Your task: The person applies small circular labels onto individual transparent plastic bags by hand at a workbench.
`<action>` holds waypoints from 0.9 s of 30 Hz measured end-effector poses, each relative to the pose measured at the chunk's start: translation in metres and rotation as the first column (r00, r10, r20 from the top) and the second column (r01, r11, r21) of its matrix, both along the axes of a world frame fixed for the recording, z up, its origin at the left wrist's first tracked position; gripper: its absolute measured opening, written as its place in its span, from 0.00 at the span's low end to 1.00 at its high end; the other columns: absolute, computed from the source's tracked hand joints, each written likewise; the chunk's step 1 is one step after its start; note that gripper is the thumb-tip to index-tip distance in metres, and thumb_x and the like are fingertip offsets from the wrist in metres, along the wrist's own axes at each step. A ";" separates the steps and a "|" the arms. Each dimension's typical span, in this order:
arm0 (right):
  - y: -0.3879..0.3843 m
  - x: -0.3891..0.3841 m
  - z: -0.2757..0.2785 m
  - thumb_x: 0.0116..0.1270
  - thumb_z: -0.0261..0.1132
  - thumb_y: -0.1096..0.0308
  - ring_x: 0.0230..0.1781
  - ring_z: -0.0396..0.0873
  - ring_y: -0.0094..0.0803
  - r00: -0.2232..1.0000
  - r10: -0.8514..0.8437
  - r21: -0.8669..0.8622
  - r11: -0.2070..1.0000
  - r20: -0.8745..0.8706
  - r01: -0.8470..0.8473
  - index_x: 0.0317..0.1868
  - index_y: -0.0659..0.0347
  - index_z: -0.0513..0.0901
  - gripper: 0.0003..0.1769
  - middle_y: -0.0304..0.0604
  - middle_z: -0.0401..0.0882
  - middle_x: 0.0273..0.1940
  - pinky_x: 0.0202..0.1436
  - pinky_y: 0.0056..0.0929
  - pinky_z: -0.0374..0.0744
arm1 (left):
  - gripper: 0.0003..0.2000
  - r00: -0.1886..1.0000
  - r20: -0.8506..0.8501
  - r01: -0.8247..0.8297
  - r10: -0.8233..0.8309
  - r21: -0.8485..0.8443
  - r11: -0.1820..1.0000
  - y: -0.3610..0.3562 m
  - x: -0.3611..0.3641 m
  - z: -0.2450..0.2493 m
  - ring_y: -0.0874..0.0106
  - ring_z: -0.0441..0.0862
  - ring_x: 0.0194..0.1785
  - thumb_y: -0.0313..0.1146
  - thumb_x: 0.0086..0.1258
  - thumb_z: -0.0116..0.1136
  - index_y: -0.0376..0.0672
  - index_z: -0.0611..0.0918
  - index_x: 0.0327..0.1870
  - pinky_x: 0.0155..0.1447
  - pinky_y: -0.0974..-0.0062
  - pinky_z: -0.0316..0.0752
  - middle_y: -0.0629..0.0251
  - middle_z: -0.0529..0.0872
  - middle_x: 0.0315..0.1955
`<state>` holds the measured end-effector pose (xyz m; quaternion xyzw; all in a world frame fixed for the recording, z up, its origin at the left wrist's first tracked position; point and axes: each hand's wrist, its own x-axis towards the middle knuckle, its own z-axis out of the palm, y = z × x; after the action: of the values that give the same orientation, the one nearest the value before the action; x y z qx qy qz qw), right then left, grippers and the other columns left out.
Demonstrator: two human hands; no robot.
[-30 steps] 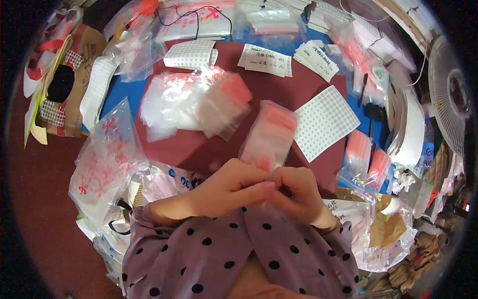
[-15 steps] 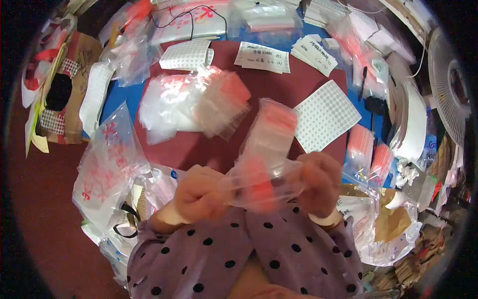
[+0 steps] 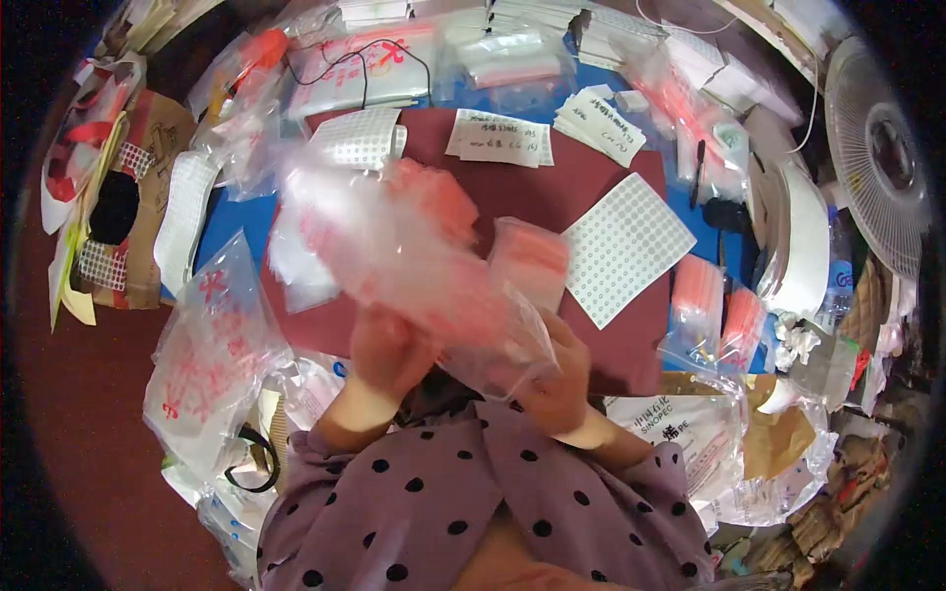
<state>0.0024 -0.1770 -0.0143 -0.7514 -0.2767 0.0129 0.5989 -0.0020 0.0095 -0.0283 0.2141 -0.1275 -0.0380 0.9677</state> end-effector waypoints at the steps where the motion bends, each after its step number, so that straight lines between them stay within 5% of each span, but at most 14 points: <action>1: 0.006 0.006 -0.003 0.52 0.70 0.68 0.54 0.74 0.41 0.999 0.053 0.090 0.995 -0.004 -0.052 0.49 0.64 0.78 0.23 0.50 0.73 0.56 0.55 0.34 0.72 | 0.31 1.000 0.005 0.004 -0.004 -0.005 1.000 -0.001 0.003 0.008 0.60 0.66 0.63 0.53 0.68 0.47 0.40 0.62 0.65 0.67 0.58 0.60 0.57 0.70 0.59; 4: 0.014 0.011 0.005 0.50 0.72 0.66 0.55 0.72 0.35 0.888 0.251 0.424 0.903 -0.385 -0.071 0.51 0.65 0.77 0.27 0.47 0.70 0.58 0.57 0.34 0.71 | 0.33 0.945 0.232 -0.238 0.231 0.000 0.971 -0.002 0.010 0.029 0.59 0.67 0.61 0.58 0.66 0.46 0.45 0.60 0.66 0.63 0.57 0.64 0.60 0.70 0.59; 7: 0.023 0.013 0.014 0.48 0.72 0.63 0.49 0.75 0.38 0.928 0.134 0.328 0.945 -0.347 -0.013 0.51 0.69 0.74 0.31 0.48 0.74 0.51 0.52 0.31 0.73 | 0.35 0.836 0.375 -0.427 0.401 -0.014 0.904 0.002 0.010 0.033 0.56 0.69 0.59 0.61 0.63 0.46 0.48 0.59 0.67 0.59 0.55 0.68 0.59 0.71 0.57; 10: 0.034 0.010 0.002 0.45 0.74 0.67 0.47 0.76 0.35 0.883 0.273 0.614 0.789 -0.382 0.022 0.49 0.67 0.75 0.30 0.46 0.75 0.49 0.49 0.31 0.74 | 0.35 0.966 -0.038 -0.258 0.255 -0.130 0.957 0.008 -0.010 0.019 0.56 0.70 0.58 0.61 0.63 0.45 0.47 0.61 0.66 0.58 0.56 0.68 0.55 0.71 0.56; 11: 0.030 0.012 -0.003 0.45 0.74 0.67 0.47 0.76 0.35 0.880 0.281 0.614 0.789 -0.383 0.015 0.49 0.67 0.75 0.30 0.46 0.75 0.49 0.49 0.31 0.74 | 0.32 0.978 0.105 -0.179 0.183 -0.043 0.983 0.010 -0.008 0.016 0.57 0.70 0.58 0.58 0.66 0.42 0.44 0.63 0.64 0.59 0.55 0.67 0.52 0.71 0.55; 13: 0.018 0.022 -0.003 0.48 0.74 0.69 0.49 0.73 0.28 0.983 0.159 0.098 0.984 -0.093 -0.150 0.58 0.63 0.68 0.36 0.40 0.72 0.51 0.54 0.29 0.71 | 0.30 0.965 0.121 -0.220 0.234 -0.125 0.968 0.014 -0.004 0.013 0.57 0.71 0.57 0.57 0.68 0.39 0.42 0.65 0.62 0.60 0.55 0.67 0.51 0.71 0.56; 15: 0.019 0.028 0.001 0.50 0.73 0.70 0.49 0.73 0.28 0.956 0.158 0.070 0.987 -0.248 -0.145 0.57 0.64 0.69 0.34 0.42 0.72 0.52 0.54 0.29 0.71 | 0.29 0.946 0.132 -0.266 0.297 -0.210 0.941 0.016 -0.002 0.010 0.57 0.71 0.57 0.55 0.70 0.36 0.40 0.68 0.60 0.61 0.55 0.66 0.50 0.70 0.56; 16: 0.020 0.028 0.002 0.49 0.73 0.70 0.49 0.74 0.29 0.935 0.149 0.158 0.982 -0.322 -0.102 0.58 0.64 0.68 0.35 0.42 0.72 0.52 0.55 0.29 0.71 | 0.27 0.929 0.216 -0.366 0.301 0.405 0.838 0.015 -0.004 0.009 0.58 0.72 0.55 0.53 0.72 0.35 0.38 0.71 0.55 0.59 0.60 0.67 0.51 0.73 0.53; 17: 0.021 0.028 0.003 0.49 0.73 0.70 0.50 0.74 0.30 0.907 0.146 0.238 0.970 -0.396 -0.052 0.58 0.65 0.67 0.36 0.42 0.73 0.52 0.55 0.30 0.71 | 0.26 0.926 0.277 -0.361 0.256 0.848 0.388 0.015 -0.005 0.008 0.60 0.73 0.53 0.51 0.73 0.33 0.35 0.74 0.51 0.57 0.64 0.68 0.52 0.77 0.49; 19: 0.009 0.027 -0.027 0.61 0.62 0.63 0.46 0.76 0.32 0.934 0.020 0.261 0.962 -0.358 0.079 0.53 0.66 0.71 0.22 0.42 0.76 0.48 0.50 0.32 0.74 | 0.22 0.865 0.092 -0.352 0.493 0.812 0.465 0.032 0.004 0.014 0.65 0.75 0.49 0.49 0.74 0.37 0.38 0.76 0.47 0.52 0.67 0.69 0.57 0.79 0.45; 22: -0.033 0.023 -0.063 0.68 0.52 0.64 0.57 0.70 0.36 0.730 0.447 0.833 0.462 -0.516 0.305 0.59 0.64 0.67 0.21 0.46 0.71 0.55 0.61 0.37 0.70 | 0.19 0.611 -0.233 -0.499 0.757 0.628 0.597 0.067 0.042 0.054 0.74 0.77 0.42 0.49 0.73 0.42 0.41 0.77 0.43 0.42 0.78 0.71 0.64 0.80 0.38; 24: -0.048 0.026 -0.051 0.66 0.55 0.66 0.59 0.69 0.37 0.755 -0.041 0.346 0.872 -0.654 0.347 0.60 0.64 0.66 0.23 0.46 0.68 0.58 0.63 0.36 0.68 | 0.16 0.935 -0.235 -0.210 0.264 0.233 0.950 0.195 0.055 -0.007 0.75 0.77 0.38 0.47 0.71 0.48 0.43 0.76 0.44 0.37 0.83 0.73 0.68 0.78 0.32; 25: -0.046 0.024 -0.038 0.64 0.59 0.68 0.59 0.68 0.35 0.895 -0.209 0.012 0.973 -0.395 0.232 0.61 0.64 0.65 0.26 0.45 0.65 0.60 0.62 0.33 0.67 | 0.15 0.817 -0.241 -0.416 0.524 0.382 0.825 0.213 0.071 -0.014 0.74 0.76 0.37 0.46 0.70 0.50 0.43 0.75 0.45 0.37 0.84 0.74 0.68 0.77 0.32; 27: -0.050 0.018 -0.037 0.63 0.61 0.69 0.57 0.69 0.33 0.831 -0.048 0.318 0.910 -0.554 0.265 0.60 0.64 0.66 0.26 0.44 0.67 0.58 0.59 0.31 0.69 | 0.15 0.543 -0.289 -0.598 0.789 0.527 0.604 0.234 0.098 -0.010 0.71 0.76 0.37 0.45 0.69 0.53 0.43 0.74 0.47 0.38 0.84 0.75 0.67 0.76 0.35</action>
<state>0.0202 -0.2266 -0.0509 -0.6069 -0.0322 0.1176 0.7854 0.0961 0.2432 -0.0380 0.4059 0.2319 0.2796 0.8387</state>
